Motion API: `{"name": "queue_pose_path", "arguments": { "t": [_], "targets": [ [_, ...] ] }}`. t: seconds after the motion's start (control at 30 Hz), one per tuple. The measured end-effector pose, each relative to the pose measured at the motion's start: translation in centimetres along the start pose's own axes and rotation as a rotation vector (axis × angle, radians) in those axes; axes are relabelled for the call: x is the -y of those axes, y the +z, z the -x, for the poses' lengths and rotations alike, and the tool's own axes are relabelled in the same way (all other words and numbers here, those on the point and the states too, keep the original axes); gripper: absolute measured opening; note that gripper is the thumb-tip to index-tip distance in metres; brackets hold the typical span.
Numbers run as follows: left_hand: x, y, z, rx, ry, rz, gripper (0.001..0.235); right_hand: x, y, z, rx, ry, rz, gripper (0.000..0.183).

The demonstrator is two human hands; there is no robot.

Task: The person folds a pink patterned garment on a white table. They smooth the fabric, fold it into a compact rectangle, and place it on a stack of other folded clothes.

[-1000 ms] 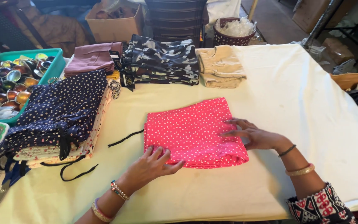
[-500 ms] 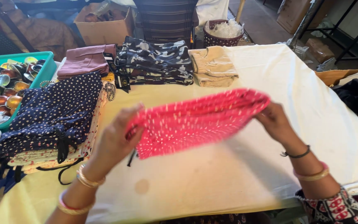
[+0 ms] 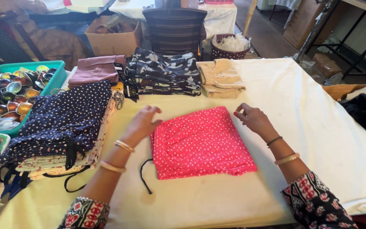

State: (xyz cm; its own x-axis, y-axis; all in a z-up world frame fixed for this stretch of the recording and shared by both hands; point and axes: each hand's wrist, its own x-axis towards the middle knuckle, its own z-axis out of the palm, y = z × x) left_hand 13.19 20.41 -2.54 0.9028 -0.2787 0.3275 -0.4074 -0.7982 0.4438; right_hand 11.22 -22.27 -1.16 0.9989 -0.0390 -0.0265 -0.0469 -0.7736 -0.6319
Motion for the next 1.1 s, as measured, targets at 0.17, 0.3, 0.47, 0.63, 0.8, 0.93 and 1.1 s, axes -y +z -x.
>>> {"name": "queue_pose_path", "arguments": {
  "t": [0.17, 0.3, 0.47, 0.63, 0.8, 0.93, 1.1],
  "targets": [
    [-9.0, 2.2, 0.3, 0.076, 0.230, -0.065, 0.028, 3.4, 1.7, 0.1, -0.165, -0.445, 0.241, 0.030],
    [-9.1, 10.0, 1.2, 0.018, 0.392, -0.118, 0.049, 2.6, 7.1, -1.3, -0.011, -0.527, 0.291, 0.036],
    [-8.2, 13.2, 3.3, 0.111, 0.270, -0.325, 0.086, -1.0, 11.9, -2.2, -0.040, -0.789, 0.383, 0.065],
    [-9.4, 9.4, 3.4, 0.207, 0.094, -0.382, 0.092, -1.1, 10.5, -2.1, -0.099, -0.677, 0.433, 0.068],
    [-7.6, 7.3, 4.4, 0.240, -0.015, -0.482, 0.094, -2.5, 9.4, -2.2, -0.144, -0.533, 0.426, 0.072],
    [-5.7, 6.6, 5.9, 0.204, -0.063, -0.491, 0.094, -3.3, 9.0, -2.1, -0.138, -0.447, 0.337, 0.075],
    [-5.2, 5.9, 8.9, 0.093, 0.004, -0.419, 0.091, -3.8, 8.9, -1.6, -0.189, -0.394, 0.386, 0.078]
  ]
}}
